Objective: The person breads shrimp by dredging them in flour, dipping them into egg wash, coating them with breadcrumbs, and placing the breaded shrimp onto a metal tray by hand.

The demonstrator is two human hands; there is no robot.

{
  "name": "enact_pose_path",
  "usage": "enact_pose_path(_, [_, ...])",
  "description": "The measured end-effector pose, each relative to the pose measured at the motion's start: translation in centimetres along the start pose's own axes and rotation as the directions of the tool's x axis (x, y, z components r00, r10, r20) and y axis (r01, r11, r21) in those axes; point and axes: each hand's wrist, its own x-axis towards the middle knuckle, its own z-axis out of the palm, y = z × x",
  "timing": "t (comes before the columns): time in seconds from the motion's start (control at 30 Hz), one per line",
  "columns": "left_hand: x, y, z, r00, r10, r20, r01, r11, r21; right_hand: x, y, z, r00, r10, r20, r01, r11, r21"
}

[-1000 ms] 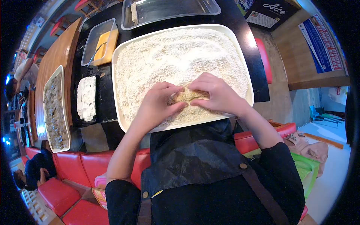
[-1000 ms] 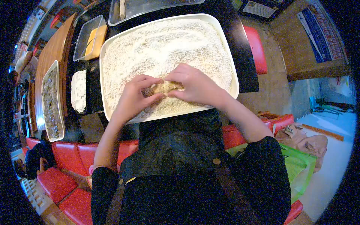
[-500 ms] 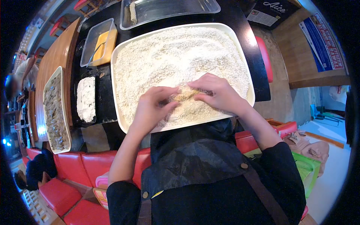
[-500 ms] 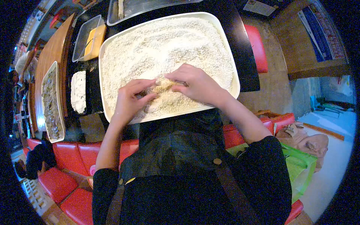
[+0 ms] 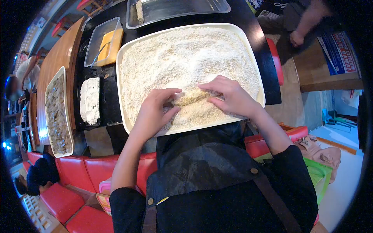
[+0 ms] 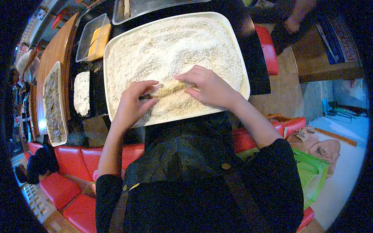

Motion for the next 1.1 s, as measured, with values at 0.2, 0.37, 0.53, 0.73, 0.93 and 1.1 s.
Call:
enact_pose_path(0.2, [2.1, 0.0, -1.7, 0.948, -0.184, 0.26, 0.179, 0.983, 0.042, 0.9, 0.8, -1.1, 0.989, 0.104, 0.108, -0.105, 0.994, 0.008])
enact_pose_path(0.37, [3.9, 0.9, 0.0, 0.96, 0.136, 0.246, -0.098, 0.982, -0.159, 2.0, 1.3, -1.9, 0.986, -0.038, -0.162, 0.033, 0.999, -0.032])
enact_pose_path(0.53, [6.3, 0.2, 3.3, 0.927, 0.283, 0.245, -0.231, 0.948, -0.22, 3.2, 2.3, -2.5, 0.958, 0.068, -0.278, -0.051, 0.997, 0.066])
enact_pose_path(0.73, [7.7, -2.3, 2.0, 0.977, 0.149, 0.155, -0.102, 0.956, -0.275, 3.0, 2.9, -2.0, 0.932, 0.012, -0.362, 0.004, 0.999, 0.042])
enact_pose_path(0.93, [5.0, -0.2, 2.1, 0.929, 0.366, 0.061, -0.362, 0.93, -0.061, 2.3, 1.5, -2.2, 0.985, -0.124, -0.123, 0.126, 0.992, 0.006])
enact_pose_path(1.1, [2.4, -1.6, 2.5, 0.978, 0.186, 0.093, -0.184, 0.982, -0.033, 0.5, 0.9, -0.3, 0.994, -0.1, 0.046, 0.1, 0.995, 0.0])
